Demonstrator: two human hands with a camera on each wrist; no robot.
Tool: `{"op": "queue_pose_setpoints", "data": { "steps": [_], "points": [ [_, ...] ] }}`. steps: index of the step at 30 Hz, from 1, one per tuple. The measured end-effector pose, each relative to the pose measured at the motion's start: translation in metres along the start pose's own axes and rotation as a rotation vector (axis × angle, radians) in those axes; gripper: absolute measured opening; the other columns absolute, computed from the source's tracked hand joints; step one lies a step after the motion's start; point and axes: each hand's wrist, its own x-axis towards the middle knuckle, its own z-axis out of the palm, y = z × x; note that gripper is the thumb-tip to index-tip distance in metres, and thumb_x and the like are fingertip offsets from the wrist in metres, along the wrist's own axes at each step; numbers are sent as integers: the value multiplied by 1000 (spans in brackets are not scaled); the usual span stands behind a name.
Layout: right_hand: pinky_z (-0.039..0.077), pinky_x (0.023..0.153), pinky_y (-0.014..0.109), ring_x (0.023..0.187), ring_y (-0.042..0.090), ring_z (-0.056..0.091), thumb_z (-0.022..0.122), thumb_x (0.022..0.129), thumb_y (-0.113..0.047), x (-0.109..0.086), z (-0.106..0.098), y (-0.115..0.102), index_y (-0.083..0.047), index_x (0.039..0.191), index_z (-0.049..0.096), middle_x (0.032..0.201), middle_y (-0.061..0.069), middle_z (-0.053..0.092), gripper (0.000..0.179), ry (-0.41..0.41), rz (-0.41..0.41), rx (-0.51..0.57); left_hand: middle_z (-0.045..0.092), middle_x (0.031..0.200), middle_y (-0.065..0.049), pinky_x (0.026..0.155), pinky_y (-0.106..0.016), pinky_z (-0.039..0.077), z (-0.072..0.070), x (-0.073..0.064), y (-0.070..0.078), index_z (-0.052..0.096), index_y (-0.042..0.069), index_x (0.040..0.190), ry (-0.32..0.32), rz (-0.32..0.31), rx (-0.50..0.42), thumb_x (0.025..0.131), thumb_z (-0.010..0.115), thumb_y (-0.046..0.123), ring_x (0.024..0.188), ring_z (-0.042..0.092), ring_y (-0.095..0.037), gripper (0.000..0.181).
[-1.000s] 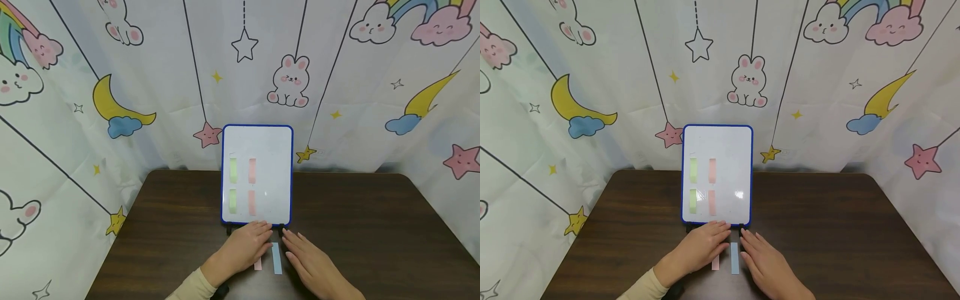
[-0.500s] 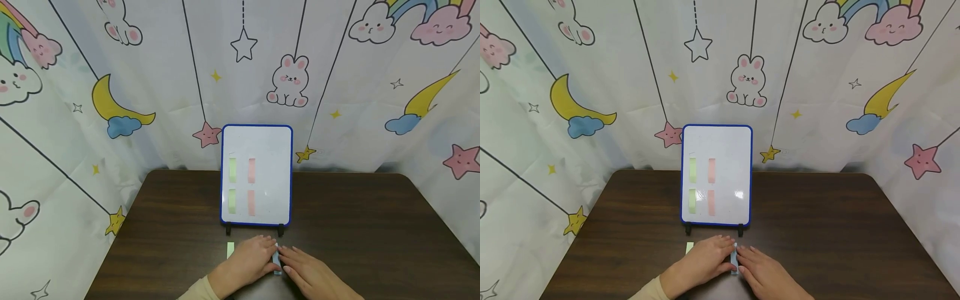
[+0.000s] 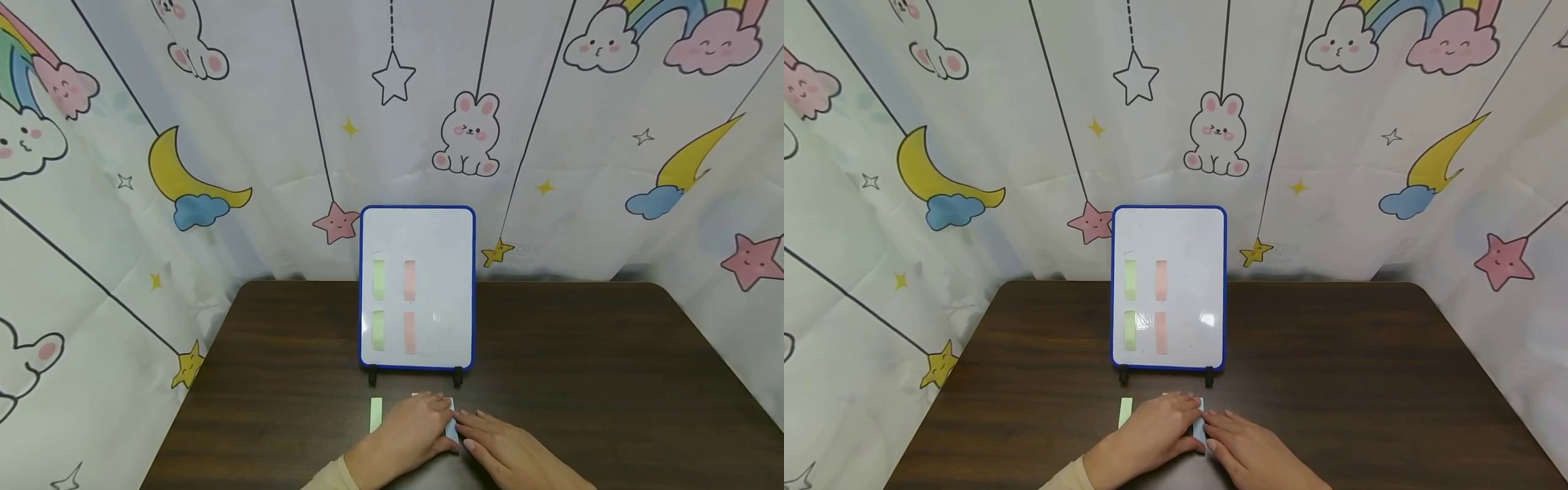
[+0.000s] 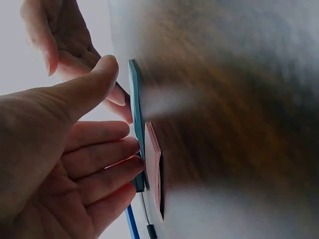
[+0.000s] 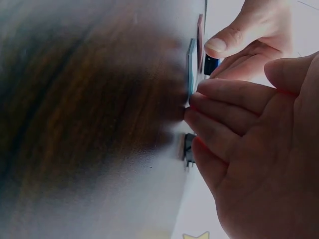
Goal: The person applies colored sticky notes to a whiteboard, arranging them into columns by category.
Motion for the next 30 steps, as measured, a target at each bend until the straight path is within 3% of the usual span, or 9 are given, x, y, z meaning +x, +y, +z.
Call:
{"op": "queue_pose_setpoints", "data": {
  "steps": [9,14,30],
  "points": [
    [52,108,46,137,32,56,37,111,-40,-2,2,1,-12,143,60,151,3,56,48,38,-40,-26,75,120,4,100,-28,57,4,1,1,76,18,107,55,-13,-4,84,74,57,116,69,-11,46],
    [52,108,45,136,30,57,37,111,-39,-2,2,1,-12,143,60,151,3,57,48,45,-48,-38,75,121,5,100,-28,57,4,2,1,77,18,107,36,-40,-15,84,74,56,117,69,-11,44],
    [52,108,48,134,33,58,36,110,-46,0,-4,-3,-16,139,64,145,2,62,50,-5,59,52,75,120,8,102,-23,53,4,2,1,79,22,104,30,-65,0,90,73,41,114,70,-7,24]
  ]
}}
